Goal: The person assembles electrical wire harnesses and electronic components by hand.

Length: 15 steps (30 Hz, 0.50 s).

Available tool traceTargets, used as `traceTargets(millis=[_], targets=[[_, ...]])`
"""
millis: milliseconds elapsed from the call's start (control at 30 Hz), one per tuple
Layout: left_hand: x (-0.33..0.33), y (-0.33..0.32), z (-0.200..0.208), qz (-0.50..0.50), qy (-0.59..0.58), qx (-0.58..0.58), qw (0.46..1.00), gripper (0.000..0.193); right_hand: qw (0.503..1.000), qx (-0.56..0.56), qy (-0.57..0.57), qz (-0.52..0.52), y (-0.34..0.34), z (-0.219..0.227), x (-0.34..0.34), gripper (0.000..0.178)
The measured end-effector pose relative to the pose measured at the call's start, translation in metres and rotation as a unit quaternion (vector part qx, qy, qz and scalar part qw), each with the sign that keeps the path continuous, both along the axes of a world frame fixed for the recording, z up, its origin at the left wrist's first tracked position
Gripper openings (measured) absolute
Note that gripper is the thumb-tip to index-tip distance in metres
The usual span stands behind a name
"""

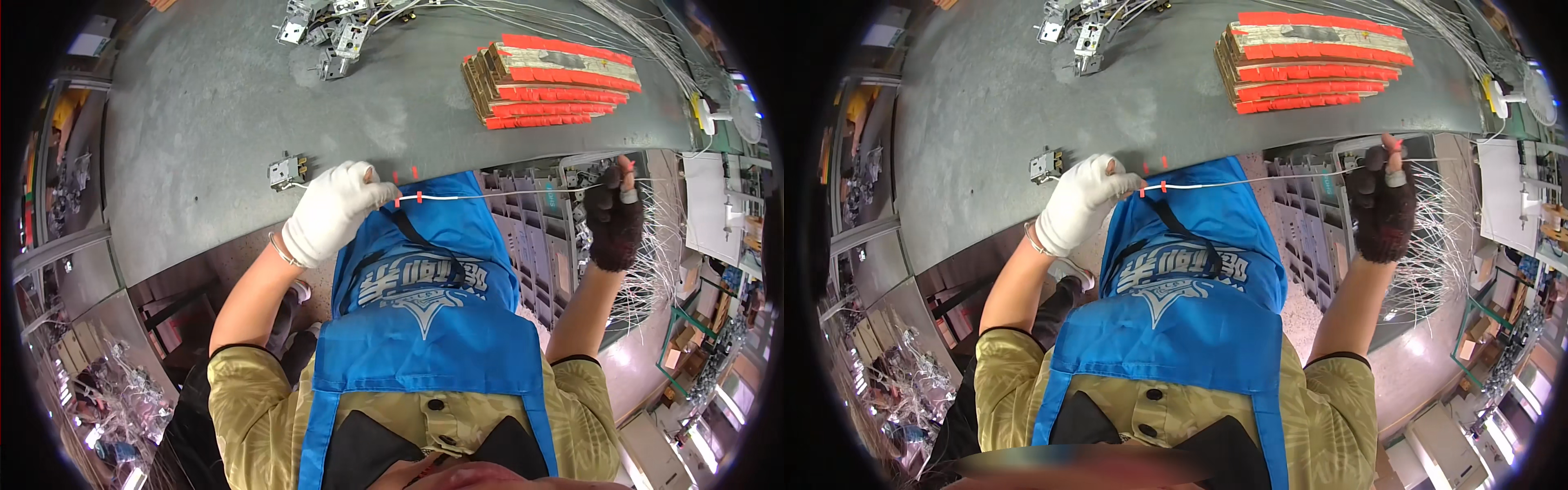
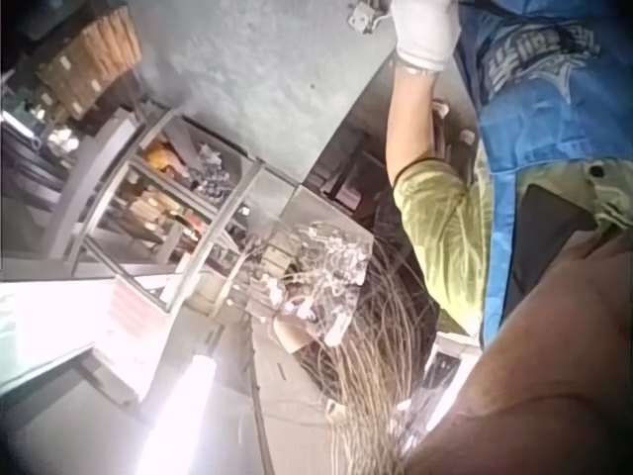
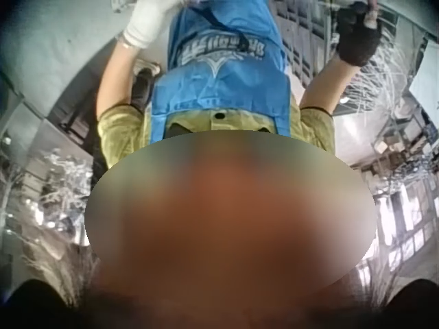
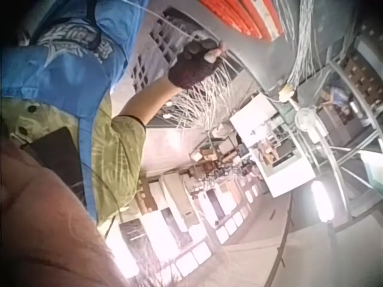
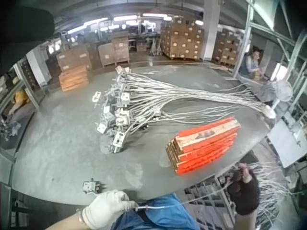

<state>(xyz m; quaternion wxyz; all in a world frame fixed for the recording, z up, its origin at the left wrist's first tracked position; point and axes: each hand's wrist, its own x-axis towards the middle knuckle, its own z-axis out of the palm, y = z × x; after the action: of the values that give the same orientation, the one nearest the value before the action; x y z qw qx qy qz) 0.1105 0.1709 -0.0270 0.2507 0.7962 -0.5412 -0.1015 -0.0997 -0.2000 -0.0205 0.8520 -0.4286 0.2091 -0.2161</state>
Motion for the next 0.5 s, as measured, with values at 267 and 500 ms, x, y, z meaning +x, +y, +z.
traceTargets(millis=[267,500], targets=[[0.050,-0.032,0.013,0.035,0.579,0.155,0.800,0.019,0.980,-0.193,-0.039,-0.025,0.005,0.065,0.011,0.025],[0.016,-0.032,0.033,0.022,0.326,-0.010,0.945,0.026,0.990,-0.116,-0.083,0.021,-0.021,0.077,0.015,0.029]])
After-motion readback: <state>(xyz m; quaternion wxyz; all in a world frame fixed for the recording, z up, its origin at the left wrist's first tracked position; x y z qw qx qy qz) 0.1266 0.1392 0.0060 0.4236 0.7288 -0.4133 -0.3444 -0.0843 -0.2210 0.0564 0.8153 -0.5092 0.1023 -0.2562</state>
